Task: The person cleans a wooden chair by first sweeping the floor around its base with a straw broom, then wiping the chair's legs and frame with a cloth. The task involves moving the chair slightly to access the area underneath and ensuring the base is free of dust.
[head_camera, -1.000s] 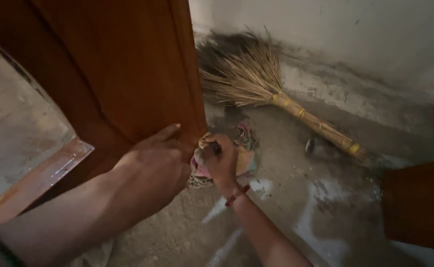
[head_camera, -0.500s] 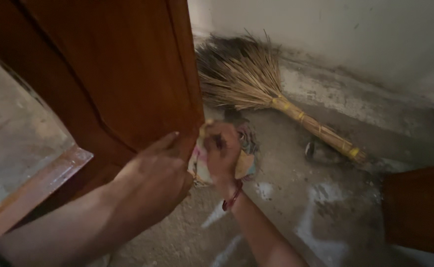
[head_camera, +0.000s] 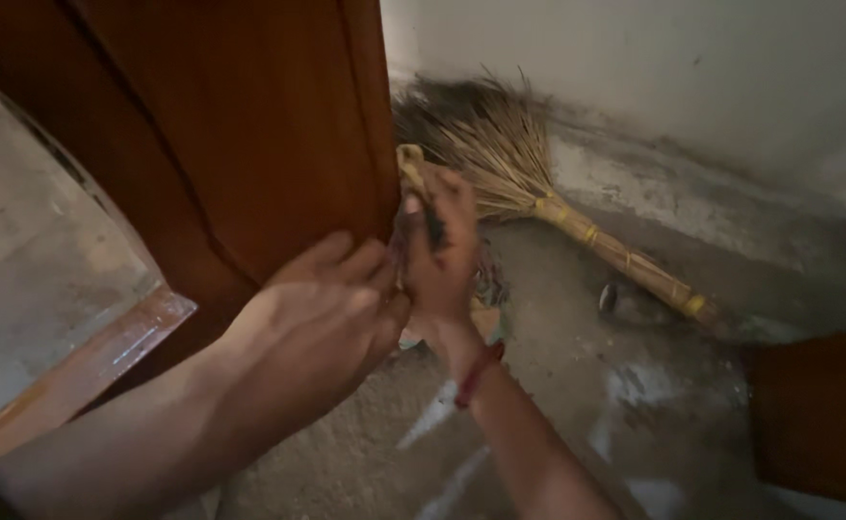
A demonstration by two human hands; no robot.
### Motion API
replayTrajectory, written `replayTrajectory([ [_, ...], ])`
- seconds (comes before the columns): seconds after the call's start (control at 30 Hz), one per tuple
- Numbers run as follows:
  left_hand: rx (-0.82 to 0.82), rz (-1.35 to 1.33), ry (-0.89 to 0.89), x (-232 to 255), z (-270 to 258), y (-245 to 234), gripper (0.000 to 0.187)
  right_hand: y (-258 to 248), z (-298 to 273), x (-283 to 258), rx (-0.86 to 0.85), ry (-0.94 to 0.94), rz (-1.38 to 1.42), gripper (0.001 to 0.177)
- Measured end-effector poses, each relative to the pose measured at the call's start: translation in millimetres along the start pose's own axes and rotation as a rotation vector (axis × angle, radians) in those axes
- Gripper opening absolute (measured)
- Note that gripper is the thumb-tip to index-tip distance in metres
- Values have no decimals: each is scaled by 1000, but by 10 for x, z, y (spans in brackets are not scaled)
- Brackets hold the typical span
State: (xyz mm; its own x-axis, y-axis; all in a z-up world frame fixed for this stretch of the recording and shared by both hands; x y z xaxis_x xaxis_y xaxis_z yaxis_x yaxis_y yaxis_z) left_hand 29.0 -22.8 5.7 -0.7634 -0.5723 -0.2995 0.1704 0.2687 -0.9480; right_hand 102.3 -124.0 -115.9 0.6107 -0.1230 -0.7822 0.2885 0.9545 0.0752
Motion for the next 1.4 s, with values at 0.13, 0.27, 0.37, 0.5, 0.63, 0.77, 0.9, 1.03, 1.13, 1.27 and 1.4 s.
replayTrajectory([
  [0.13, 126, 82, -60, -61, 12, -48, 29, 219, -476, 762, -168, 421, 343, 46],
  [0.27, 99, 54, -10, -107, -4, -79, 31, -24, -1033, 1567, -369, 474, -19, 56],
  [0.37, -131, -8, -48, -103, 52, -17, 23, -83, -1099, 1713, -357, 602, 144, 34],
  [0.5, -200, 28, 23, -100, 30, 6, 23, -55, -949, 1397, -245, 431, 191, 40],
  [0.63, -187, 2, 36, -105, 58, 2, 23, -158, -879, 829, -306, 94, -195, 54],
  [0.77, -229, -19, 31, -87, 24, -46, 21, -211, -1089, 600, -280, -16, -444, 42],
  [0.9, -193, -62, -8, -76, -27, -79, 20, 4, -1982, 586, -388, 113, -35, 42],
  [1.03, -76, 24, 10, -75, -41, -98, 19, 75, -2218, 605, -700, -230, -377, 32],
  [1.13, -42, 35, 13, -59, -76, -62, 18, -122, -1844, 588, -459, -9, -246, 40],
  [1.27, 82, 18, -7, -67, -99, -95, 16, -170, -1115, 816, -142, 280, -538, 22],
  [1.4, 56, -1, 3, -65, -80, -96, 15, -52, -946, 745, -120, 334, -608, 22],
])
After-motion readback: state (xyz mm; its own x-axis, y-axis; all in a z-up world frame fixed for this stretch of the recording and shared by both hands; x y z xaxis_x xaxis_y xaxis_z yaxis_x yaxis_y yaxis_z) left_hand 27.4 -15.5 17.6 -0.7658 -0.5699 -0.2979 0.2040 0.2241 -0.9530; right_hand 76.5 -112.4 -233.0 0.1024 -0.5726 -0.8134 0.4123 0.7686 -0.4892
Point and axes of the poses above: each hand's wrist, its own z-axis towards the middle knuckle, its own y-axis out of the palm, x = y × z, the point moved 4 cm from there along z, towards the middle knuckle, and after that the axes turned 3 degrees about x, right-handed, at the moved point
